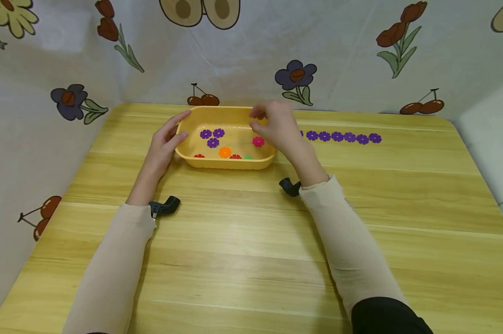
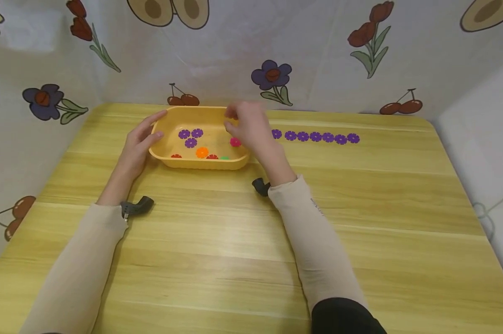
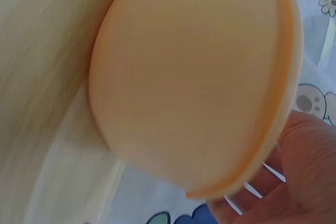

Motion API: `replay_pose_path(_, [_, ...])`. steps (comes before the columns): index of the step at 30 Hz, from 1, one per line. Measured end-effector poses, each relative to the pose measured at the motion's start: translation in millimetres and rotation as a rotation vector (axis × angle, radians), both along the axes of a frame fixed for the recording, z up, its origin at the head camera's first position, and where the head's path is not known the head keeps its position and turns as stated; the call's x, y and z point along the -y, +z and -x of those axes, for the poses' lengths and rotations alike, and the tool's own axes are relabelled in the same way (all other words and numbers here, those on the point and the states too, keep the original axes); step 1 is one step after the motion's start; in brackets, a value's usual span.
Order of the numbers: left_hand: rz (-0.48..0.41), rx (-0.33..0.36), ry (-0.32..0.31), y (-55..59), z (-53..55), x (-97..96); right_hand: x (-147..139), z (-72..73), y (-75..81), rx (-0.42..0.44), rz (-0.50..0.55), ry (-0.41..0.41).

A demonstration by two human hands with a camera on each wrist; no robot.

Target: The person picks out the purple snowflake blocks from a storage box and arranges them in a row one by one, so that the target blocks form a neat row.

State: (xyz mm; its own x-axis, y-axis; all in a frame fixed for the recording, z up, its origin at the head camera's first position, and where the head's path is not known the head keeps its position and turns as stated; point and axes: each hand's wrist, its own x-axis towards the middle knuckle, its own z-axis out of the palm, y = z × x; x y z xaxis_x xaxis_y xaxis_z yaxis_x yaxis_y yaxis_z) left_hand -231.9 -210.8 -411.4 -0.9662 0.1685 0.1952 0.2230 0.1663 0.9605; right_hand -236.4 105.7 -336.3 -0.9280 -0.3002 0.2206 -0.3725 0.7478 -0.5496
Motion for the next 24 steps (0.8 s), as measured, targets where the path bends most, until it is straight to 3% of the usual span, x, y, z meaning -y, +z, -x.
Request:
replay_pose_path(18, [-0.026, 0.017, -0.001, -0.1, 1.1, -0.4, 57.2, 5.5, -3.4, 0.143, -0.086, 0.146])
replay_pose_path(24, [-0.028, 0.020, 0.002, -1.1, -0.2, 1.2, 80.4, 11.0, -6.1, 0.140, -0.126, 0.221])
